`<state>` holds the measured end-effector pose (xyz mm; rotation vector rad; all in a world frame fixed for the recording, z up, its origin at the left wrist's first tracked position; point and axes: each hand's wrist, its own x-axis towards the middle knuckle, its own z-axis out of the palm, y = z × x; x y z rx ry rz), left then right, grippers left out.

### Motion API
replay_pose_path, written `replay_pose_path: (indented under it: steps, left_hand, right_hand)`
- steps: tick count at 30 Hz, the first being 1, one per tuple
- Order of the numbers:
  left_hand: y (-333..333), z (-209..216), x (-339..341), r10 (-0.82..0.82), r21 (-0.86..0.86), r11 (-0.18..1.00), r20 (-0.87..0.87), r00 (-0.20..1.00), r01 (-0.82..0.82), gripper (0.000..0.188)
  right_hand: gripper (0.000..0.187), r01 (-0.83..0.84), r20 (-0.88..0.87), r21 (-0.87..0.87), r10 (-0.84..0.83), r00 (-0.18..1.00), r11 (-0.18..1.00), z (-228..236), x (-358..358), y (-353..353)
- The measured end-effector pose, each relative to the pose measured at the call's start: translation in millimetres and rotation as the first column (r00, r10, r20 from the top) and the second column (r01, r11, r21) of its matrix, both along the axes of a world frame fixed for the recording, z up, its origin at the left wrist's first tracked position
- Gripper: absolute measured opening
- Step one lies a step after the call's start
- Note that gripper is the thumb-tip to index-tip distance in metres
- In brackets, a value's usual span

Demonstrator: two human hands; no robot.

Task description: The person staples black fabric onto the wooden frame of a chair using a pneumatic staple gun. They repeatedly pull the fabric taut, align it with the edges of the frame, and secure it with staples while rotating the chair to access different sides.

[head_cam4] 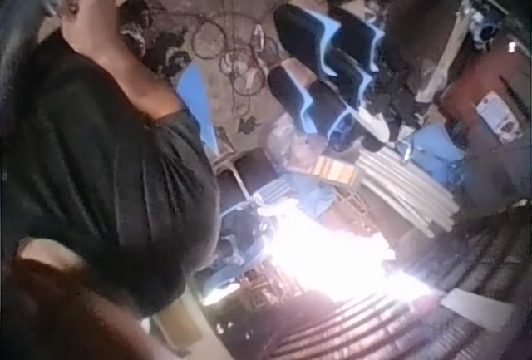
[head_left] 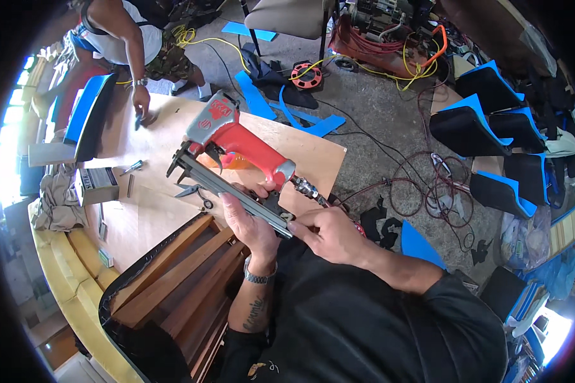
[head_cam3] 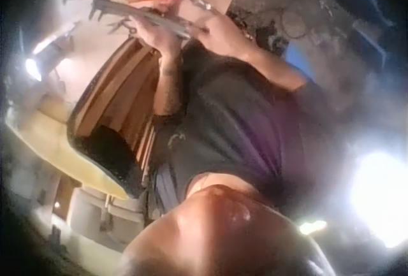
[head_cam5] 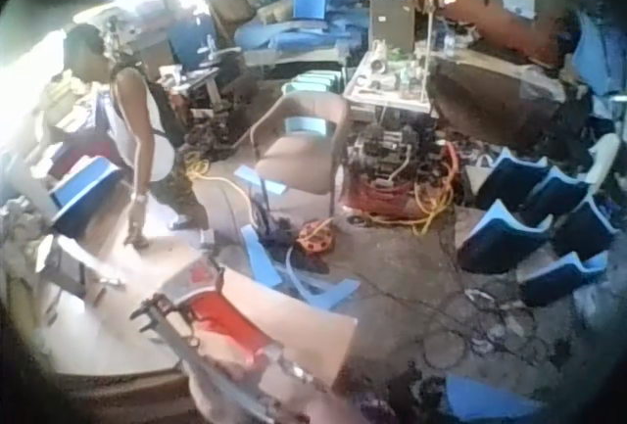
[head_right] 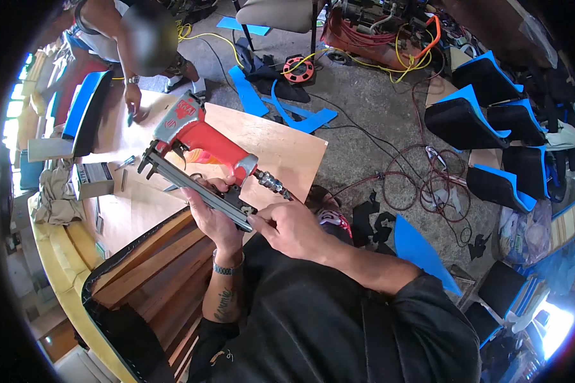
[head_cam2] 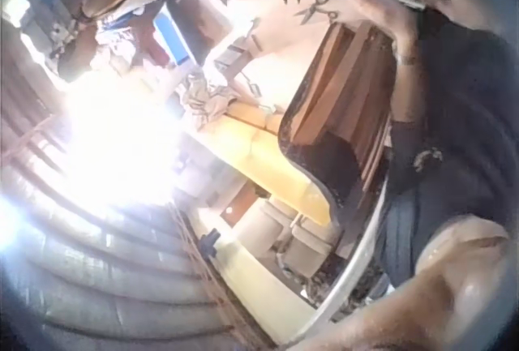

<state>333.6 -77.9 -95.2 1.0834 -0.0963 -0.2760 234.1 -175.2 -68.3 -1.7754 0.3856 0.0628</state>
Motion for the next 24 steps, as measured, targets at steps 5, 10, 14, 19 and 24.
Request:
replay_pose_path:
  steps: [5,10,14,19,24]
  left_hand:
    - [5,4,-6,-0.040,-0.008,0.999,0.074,0.996,0.041,0.039]
    - [12,11,-11,-0.075,0.010,0.997,0.081,0.994,0.075,0.039]
    - [13,15,-15,-0.085,0.016,0.996,0.132,0.988,0.083,0.041]
    - [10,27,-18,-0.091,-0.029,0.995,0.150,0.984,0.097,0.041]
    - [15,39,-8,-0.014,-0.021,1.000,0.081,0.997,0.015,0.043]
  right_hand:
    - [0.013,-0.048,0.143,-0.146,0.069,0.987,0.988,1,-3,-4]
    - [0.013,-0.111,0.158,-0.235,0.150,0.976,0.966,14,-4,-11]
    - [0.013,-0.078,0.357,-0.440,0.255,0.898,0.894,9,-7,-16]
    - [0.011,-0.225,0.360,-0.465,0.415,0.835,0.856,15,-13,-32]
    - [0.016,0.114,0.457,0.016,-0.109,0.883,0.993,10,-35,-39]
